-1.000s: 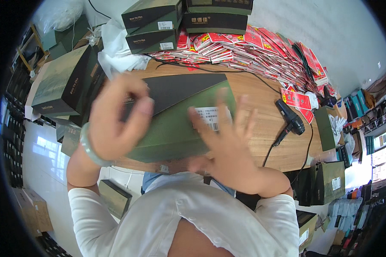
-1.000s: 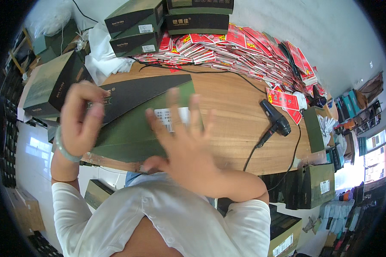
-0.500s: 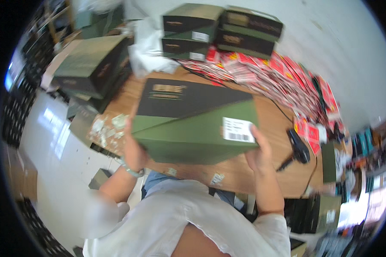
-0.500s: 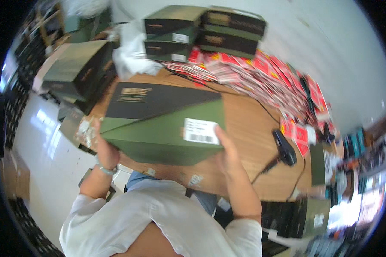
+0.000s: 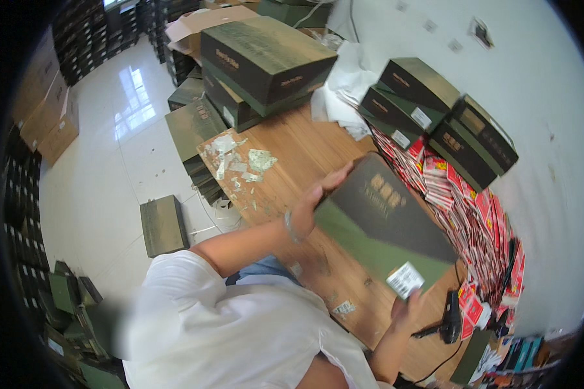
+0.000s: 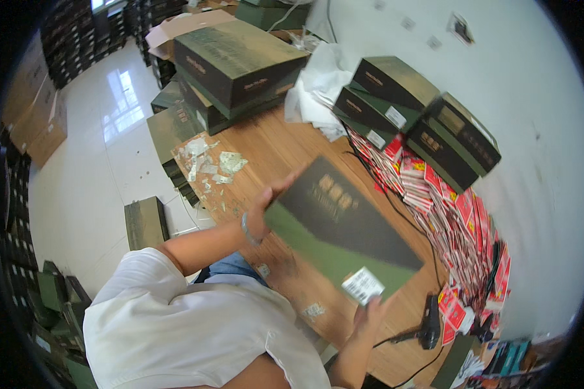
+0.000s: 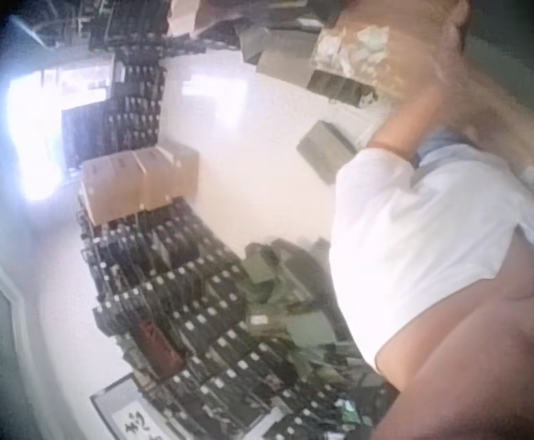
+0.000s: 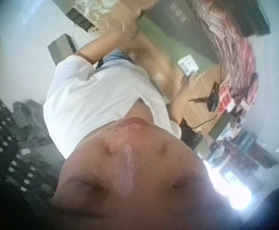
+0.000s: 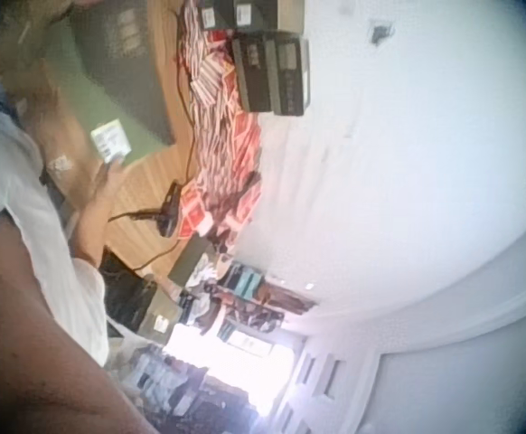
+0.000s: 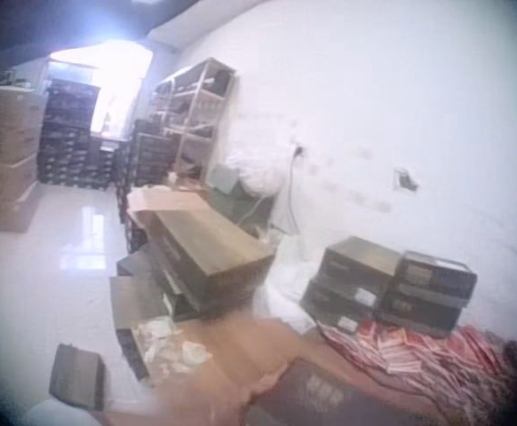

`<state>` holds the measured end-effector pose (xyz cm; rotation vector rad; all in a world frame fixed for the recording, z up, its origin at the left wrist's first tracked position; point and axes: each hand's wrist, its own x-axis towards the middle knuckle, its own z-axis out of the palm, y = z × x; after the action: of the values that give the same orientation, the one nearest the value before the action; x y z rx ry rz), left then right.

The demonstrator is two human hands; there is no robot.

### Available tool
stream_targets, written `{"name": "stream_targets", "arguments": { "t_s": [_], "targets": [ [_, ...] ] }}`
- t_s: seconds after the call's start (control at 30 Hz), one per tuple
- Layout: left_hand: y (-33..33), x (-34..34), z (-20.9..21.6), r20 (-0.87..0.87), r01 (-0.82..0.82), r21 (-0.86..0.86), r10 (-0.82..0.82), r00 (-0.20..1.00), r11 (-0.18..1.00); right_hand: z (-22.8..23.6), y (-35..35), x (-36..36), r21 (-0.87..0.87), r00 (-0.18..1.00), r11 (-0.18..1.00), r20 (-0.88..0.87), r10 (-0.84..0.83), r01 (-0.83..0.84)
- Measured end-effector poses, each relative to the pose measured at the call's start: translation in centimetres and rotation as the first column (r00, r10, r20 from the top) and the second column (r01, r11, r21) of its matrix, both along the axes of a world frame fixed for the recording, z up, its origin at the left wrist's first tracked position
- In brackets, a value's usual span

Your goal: The person places a shoe into a cardboard box, adds a white tissue sheet, inserts a red card, and closes the box. They then use a handheld scanner on the box label and stack the finished box with others.

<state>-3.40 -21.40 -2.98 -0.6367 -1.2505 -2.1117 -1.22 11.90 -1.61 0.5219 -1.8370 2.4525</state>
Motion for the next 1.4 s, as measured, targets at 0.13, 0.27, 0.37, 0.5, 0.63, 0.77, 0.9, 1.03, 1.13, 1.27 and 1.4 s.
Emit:
{"name": "stream_targets", "arguments": {
  "t_s": [0.13, 0.27, 0.37, 0.5, 0.63, 0.77, 0.9, 1.03, 1.13, 1.27, 1.4],
  "targets": [
    [-1.1, 6.3, -2.0, 0.338, 0.265, 0.361, -0.39, 0.857, 0.894, -1.9, -0.4, 5.7, -0.211, 0.953, 0.963, 0.217, 0.211, -0.165],
    [-3.0, 10.4, -4.3, 0.649, 0.237, 0.506, -0.547, 0.529, 0.829, 0.7, -2.9, 6.6, -0.451, 0.721, 0.818, 0.424, 0.548, -0.356],
    [-4.9, 10.8, -8.5, 0.765, 0.31, 0.106, -0.276, 0.581, 0.945, -0.9, -3.5, 7.4, -0.137, 0.744, 0.97, 0.624, 0.24, -0.199],
    [-12.0, 7.1, -7.2, 0.68, 0.029, -0.475, 0.346, 0.647, 0.879, -3.7, -3.2, 7.2, 0.04, 0.703, 0.996, 0.711, 0.031, -0.084],
    [-18.1, 0.7, 4.5, 0.806, -0.446, 0.091, 0.197, 0.558, 0.891, -4.7, -3.6, 7.4, -0.046, 0.709, 0.998, 0.702, 0.07, -0.053],
    [-22.9, -3.9, 9.4, 0.74, -0.219, 0.188, 0.008, 0.672, 0.957, -6.9, -2.2, 7.1, -0.044, 0.655, 0.999, 0.754, 0.053, -0.03],
    [-22.4, -7.0, 10.5, 0.852, -0.323, 0.084, 0.1, 0.513, 0.942, -8.0, -2.2, 7.2, -0.073, 0.674, 0.997, 0.735, 0.07, -0.024],
    [-24.7, -8.8, 8.9, 0.846, -0.303, 0.145, 0.04, 0.531, 0.942, -4.3, -3.5, 7.3, -0.098, 0.629, 0.994, 0.769, 0.111, -0.055],
    [-25.0, -10.0, 8.0, 0.83, -0.339, 0.187, 0.036, 0.556, 0.922, -5.1, -2.3, 6.7, -0.105, 0.55, 0.986, 0.82, 0.158, -0.126],
    [-22.9, -6.7, 6.4, 0.751, -0.191, 0.171, -0.003, 0.66, 0.967, -4.0, -1.6, 5.9, -0.143, 0.538, 0.97, 0.812, 0.227, -0.194],
    [-18.7, -0.5, 3.4, 0.448, 0.023, 0.348, -0.188, 0.874, 0.937, -5.0, -0.7, 5.4, -0.157, 0.582, 0.972, 0.78, 0.232, -0.177]
  ]
}}
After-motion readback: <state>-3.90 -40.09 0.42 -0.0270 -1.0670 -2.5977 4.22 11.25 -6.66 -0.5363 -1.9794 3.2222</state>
